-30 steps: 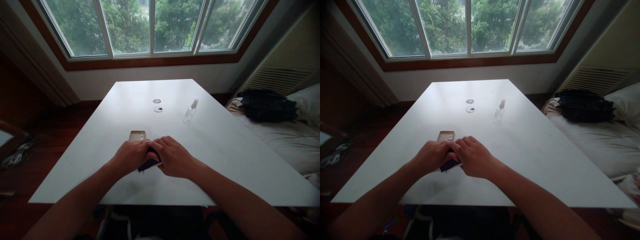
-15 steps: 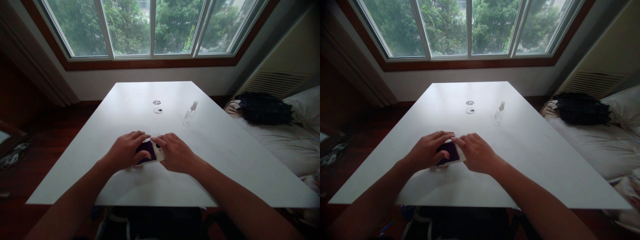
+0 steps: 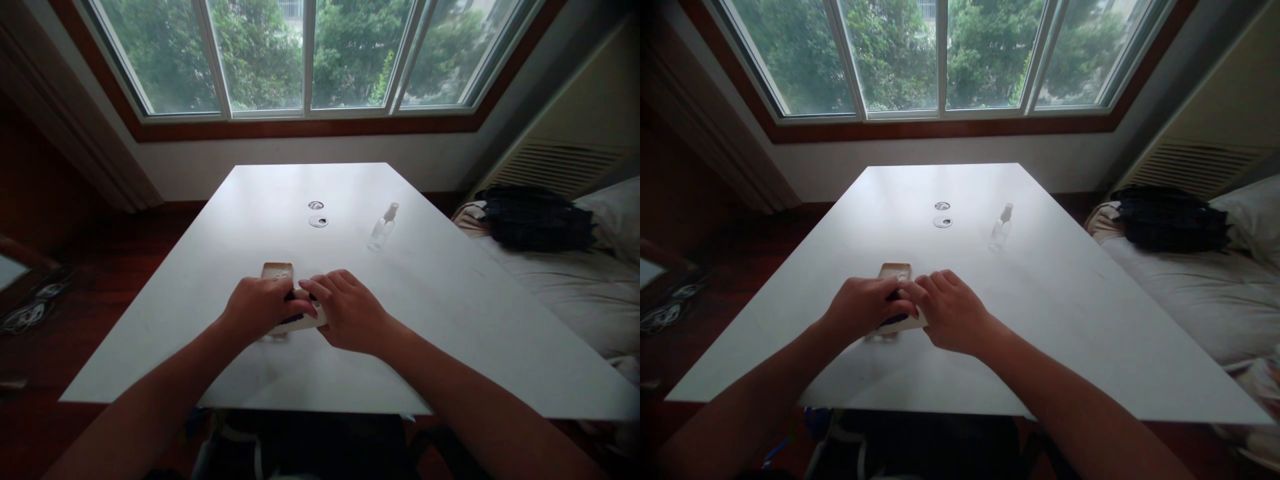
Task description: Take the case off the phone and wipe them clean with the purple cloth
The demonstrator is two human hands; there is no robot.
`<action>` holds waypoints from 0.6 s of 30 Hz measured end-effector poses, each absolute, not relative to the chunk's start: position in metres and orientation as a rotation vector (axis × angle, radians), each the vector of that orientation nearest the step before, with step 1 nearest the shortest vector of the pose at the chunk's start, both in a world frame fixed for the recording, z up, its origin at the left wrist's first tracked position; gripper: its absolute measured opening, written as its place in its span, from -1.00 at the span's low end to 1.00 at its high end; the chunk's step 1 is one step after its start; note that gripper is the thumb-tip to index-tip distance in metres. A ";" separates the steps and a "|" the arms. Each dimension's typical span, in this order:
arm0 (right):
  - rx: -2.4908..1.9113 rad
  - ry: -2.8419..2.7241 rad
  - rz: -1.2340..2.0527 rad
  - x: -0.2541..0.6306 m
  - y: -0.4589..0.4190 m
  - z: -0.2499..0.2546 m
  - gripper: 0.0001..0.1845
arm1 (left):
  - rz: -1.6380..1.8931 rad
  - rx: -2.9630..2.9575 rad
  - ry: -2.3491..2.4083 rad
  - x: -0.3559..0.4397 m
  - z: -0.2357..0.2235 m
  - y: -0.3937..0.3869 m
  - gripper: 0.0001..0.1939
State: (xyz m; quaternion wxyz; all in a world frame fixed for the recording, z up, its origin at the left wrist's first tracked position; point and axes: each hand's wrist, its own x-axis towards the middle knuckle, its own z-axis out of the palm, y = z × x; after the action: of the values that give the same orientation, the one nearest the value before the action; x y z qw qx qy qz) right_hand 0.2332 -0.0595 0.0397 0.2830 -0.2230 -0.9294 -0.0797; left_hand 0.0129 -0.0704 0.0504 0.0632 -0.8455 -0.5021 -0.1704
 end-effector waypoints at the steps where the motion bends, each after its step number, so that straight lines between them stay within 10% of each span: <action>1: -0.604 -2.482 -0.212 0.236 -0.058 0.040 -0.34 | -0.495 -2.550 -1.530 0.011 0.050 -0.069 -0.34; 18: -0.612 -2.481 -0.161 0.227 -0.060 0.033 -0.36 | -0.779 -2.732 -1.282 0.020 0.048 -0.070 -0.43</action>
State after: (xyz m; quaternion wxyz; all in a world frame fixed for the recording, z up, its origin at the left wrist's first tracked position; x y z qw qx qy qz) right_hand 0.2268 -0.0600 0.0327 0.2866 -0.2292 -0.9283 -0.0604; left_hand 0.0197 -0.0703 0.0476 0.0126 -0.8765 -0.4113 -0.2500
